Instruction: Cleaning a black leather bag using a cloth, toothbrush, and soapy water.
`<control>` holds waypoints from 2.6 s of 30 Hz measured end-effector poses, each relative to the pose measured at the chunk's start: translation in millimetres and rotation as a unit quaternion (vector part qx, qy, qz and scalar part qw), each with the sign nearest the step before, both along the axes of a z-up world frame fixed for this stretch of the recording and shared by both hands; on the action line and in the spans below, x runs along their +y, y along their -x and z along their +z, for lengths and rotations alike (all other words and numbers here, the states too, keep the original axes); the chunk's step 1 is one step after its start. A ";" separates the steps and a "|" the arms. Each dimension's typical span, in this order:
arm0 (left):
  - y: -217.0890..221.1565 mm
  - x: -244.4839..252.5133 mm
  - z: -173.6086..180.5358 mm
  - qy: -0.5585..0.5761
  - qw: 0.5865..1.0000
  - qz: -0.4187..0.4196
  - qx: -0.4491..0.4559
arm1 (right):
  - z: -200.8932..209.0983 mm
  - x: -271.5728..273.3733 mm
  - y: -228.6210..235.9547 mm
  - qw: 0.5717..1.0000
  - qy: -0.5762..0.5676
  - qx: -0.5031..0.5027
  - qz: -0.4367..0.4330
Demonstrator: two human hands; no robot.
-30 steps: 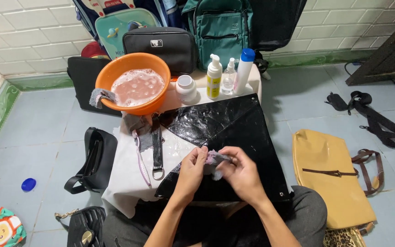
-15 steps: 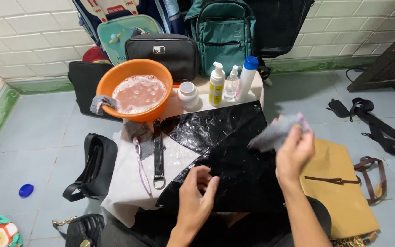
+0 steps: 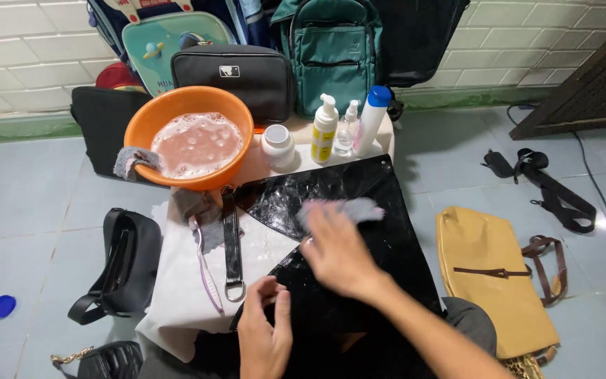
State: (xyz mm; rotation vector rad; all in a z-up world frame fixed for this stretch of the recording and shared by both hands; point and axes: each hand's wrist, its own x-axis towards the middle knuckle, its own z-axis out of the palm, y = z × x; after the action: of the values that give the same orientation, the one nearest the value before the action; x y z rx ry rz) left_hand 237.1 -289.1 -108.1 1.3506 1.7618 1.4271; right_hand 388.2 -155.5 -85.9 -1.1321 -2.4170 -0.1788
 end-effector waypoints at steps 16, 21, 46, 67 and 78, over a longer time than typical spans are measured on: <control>13.4 -6.8 -11.7 0.012 0.998 -0.025 -0.053 | 31.0 -51.6 -53.0 0.989 0.122 0.084 0.025; 5.2 -9.6 2.1 0.047 0.999 -0.014 -0.001 | 2.4 56.6 -106.0 0.983 0.153 -0.080 -0.066; 9.7 -16.1 19.1 0.016 0.999 -0.035 -0.011 | -55.6 -168.4 -114.8 0.961 0.089 0.263 -0.016; 136.2 -43.7 34.8 0.050 0.971 0.024 -0.232 | 38.5 -101.4 31.2 0.688 0.478 0.545 -0.026; 178.5 20.4 28.2 0.156 0.957 0.002 -0.246 | 57.3 -35.2 -22.4 0.645 0.390 0.623 -0.211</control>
State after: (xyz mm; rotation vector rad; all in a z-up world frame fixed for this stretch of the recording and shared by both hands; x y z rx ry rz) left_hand 58.6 -268.8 -79.8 0.7478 1.5671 1.2799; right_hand 410.6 -190.8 -28.7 -1.3934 -0.8658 1.2178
